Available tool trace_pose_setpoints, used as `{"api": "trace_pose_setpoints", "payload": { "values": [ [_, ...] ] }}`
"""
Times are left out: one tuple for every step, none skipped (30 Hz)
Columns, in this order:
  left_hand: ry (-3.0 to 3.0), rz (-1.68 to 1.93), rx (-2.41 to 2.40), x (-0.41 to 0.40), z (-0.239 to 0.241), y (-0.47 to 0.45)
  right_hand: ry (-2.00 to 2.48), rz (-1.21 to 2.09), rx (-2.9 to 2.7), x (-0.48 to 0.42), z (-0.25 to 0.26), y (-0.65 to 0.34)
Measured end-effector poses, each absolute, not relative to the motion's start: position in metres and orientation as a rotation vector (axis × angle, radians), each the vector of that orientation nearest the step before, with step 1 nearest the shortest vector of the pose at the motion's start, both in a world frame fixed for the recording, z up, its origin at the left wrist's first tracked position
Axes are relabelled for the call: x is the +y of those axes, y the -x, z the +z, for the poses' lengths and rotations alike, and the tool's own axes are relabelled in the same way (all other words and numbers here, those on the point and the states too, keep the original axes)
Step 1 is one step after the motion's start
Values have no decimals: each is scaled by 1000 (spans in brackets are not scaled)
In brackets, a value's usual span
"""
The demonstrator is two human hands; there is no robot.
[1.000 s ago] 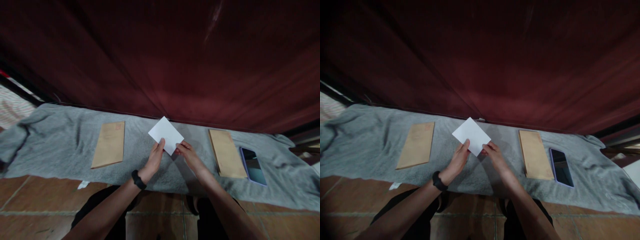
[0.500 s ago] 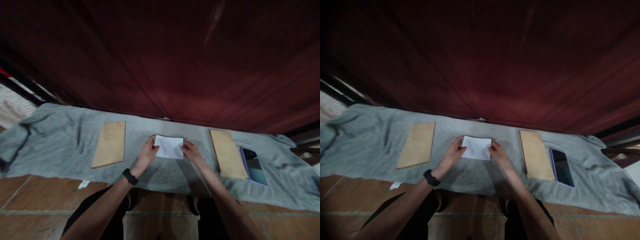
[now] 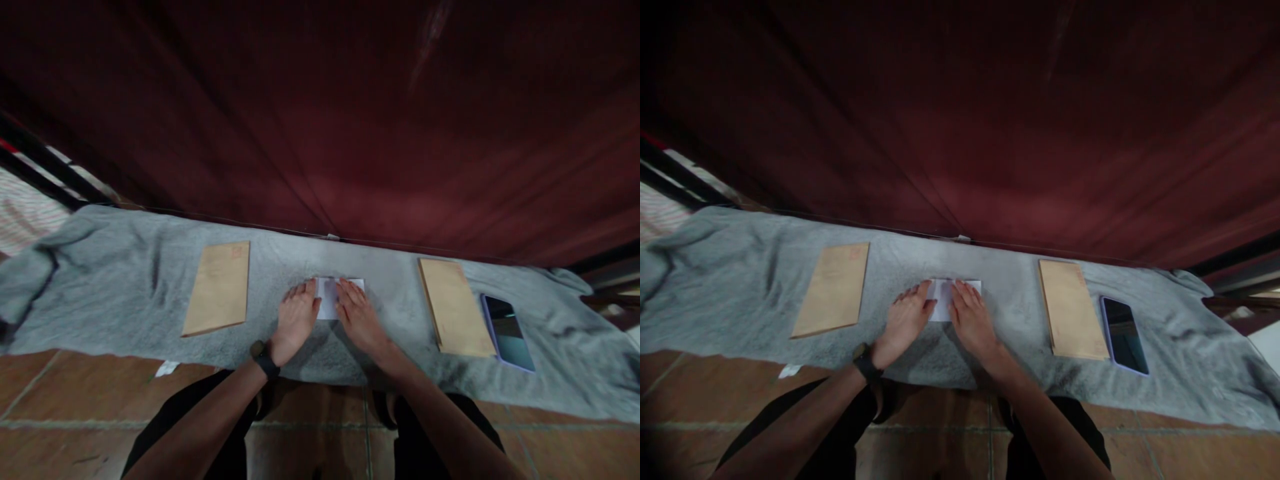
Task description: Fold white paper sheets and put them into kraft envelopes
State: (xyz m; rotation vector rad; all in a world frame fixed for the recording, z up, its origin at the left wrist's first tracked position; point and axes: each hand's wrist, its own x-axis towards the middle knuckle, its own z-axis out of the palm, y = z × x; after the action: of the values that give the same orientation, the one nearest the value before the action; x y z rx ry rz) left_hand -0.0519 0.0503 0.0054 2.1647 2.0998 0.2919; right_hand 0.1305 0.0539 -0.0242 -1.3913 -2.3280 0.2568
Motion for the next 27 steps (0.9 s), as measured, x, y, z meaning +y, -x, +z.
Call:
{"api": "trace_pose_setpoints", "payload": {
  "values": [
    [-2224, 343, 2076, 50, 4, 50, 1401, 220, -2377, 51, -28, -127],
    [-2273, 398, 2033, 49, 3, 47, 1416, 182, -2414, 48, -31, -124],
    [-2312, 456, 1966, 48, 1, 42, 1431, 144, -2436, 46, -35, -123],
    [-2342, 515, 1877, 48, -2, 36, 1436, 111, -2457, 44, -38, -123],
    [-2366, 573, 1775, 47, -6, 29, 1432, 83, -2479, 43, -41, -123],
    [-2384, 613, 1684, 46, -10, 23, 1426, 59, -2500, 42, -44, -123],
    [-2396, 631, 1625, 44, -14, 16, 1427, 38, -2514, 42, -46, -123],
    [-2404, 631, 1596, 43, -18, 11, 1433, 21, -2523, 41, -47, -124],
    [-2408, 622, 1588, 41, -22, 7, 1442, 8, -2526, 41, -48, -124],
    [-2408, 610, 1598, 41, -25, 5, 1453, -3, -2525, 42, -49, -124],
    [-2404, 595, 1620, 40, -27, 4, 1468, -12, -2519, 42, -49, -124],
    [-2401, 579, 1647, 40, -28, 5, 1477, -18, -2515, 43, -48, -125],
    [-2402, 561, 1674, 40, -29, 7, 1484, -23, -2512, 44, -48, -125],
    [-2408, 540, 1700, 41, -30, 9, 1493, -28, -2507, 45, -47, -126],
    [-2419, 516, 1724, 42, -30, 12, 1508, -35, -2494, 47, -47, -127],
    [-2433, 492, 1747, 43, -30, 14, 1525, -45, -2477, 48, -47, -128],
    [-2449, 472, 1766, 43, -31, 17, 1542, -57, -2457, 48, -47, -130],
    [-2462, 456, 1784, 44, -31, 19, 1559, -70, -2435, 49, -47, -131],
    [-2471, 445, 1803, 44, -32, 20, 1580, -83, -2413, 49, -47, -132],
    [-2476, 434, 1822, 44, -33, 22, 1600, -93, -2396, 49, -47, -133],
    [-2477, 424, 1843, 44, -33, 23, 1616, -98, -2388, 49, -47, -134],
    [-2475, 414, 1864, 44, -34, 24, 1629, -100, -2385, 49, -47, -135],
    [-2472, 404, 1881, 44, -34, 26, 1642, -100, -2381, 49, -47, -136],
    [-2469, 397, 1894, 44, -34, 28, 1656, -97, -2373, 49, -47, -138],
    [-2468, 394, 1901, 44, -34, 30, 1666, -92, -2362, 49, -47, -139],
    [-2466, 395, 1904, 44, -33, 32, 1674, -83, -2349, 50, -47, -141],
    [-2464, 397, 1905, 44, -33, 34, 1681, -74, -2333, 50, -48, -143]
  ]
}}
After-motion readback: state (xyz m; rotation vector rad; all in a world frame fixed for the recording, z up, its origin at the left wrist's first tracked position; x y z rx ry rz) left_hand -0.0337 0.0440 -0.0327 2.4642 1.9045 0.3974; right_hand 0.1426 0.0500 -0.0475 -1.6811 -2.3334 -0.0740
